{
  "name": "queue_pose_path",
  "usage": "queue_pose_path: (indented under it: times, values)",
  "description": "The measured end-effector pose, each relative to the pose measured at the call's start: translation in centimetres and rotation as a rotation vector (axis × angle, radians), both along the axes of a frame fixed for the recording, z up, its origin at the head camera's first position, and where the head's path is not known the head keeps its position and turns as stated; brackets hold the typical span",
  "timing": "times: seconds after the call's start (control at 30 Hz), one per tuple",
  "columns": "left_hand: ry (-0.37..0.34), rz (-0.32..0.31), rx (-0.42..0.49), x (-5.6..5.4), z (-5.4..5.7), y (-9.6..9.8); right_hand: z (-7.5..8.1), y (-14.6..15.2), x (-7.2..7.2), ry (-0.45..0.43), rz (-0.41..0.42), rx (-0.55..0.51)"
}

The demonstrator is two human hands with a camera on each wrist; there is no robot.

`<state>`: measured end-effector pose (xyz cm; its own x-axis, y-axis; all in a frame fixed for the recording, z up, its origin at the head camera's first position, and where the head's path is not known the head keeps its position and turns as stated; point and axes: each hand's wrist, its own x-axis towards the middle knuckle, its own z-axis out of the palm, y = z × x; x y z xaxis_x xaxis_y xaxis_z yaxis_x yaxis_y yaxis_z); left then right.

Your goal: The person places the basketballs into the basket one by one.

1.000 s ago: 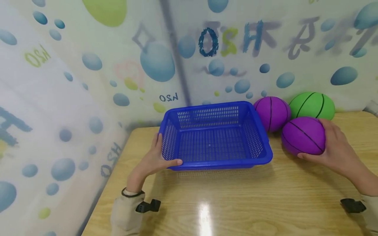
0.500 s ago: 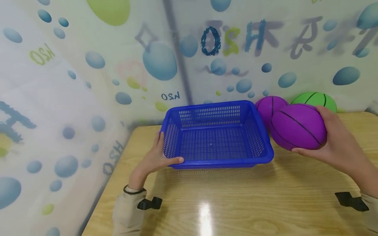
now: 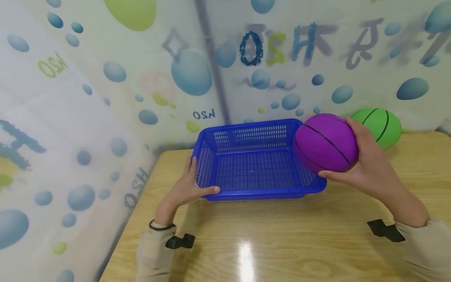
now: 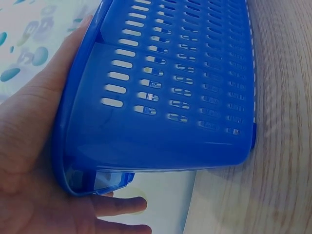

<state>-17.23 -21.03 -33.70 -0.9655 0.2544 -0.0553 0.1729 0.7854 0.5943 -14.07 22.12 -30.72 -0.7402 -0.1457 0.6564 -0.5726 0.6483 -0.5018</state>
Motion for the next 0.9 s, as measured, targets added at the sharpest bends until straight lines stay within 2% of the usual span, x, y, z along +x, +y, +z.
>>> queue_pose_path:
  times: [0.17,0.27,0.4,0.57,0.9]
  values:
    - [-0.013,0.005,-0.004,0.0,-0.1,0.0,-0.7,-2.5,-0.7,0.033,0.021,-0.009]
    - [-0.01,0.005,0.001,0.0,-0.1,0.0,-1.8,-4.1,-1.2,0.053,0.074,0.023]
    - [-0.014,0.004,0.001,0.0,0.1,0.1,-3.7,-5.7,-2.0,-0.003,0.131,0.045]
    - [-0.024,0.003,0.003,0.1,0.3,0.2,-4.7,-6.4,-2.4,-0.104,0.09,0.052]
    - [-0.018,0.001,-0.002,0.2,0.5,0.2,-4.6,-6.7,-2.3,-0.18,0.049,0.131]
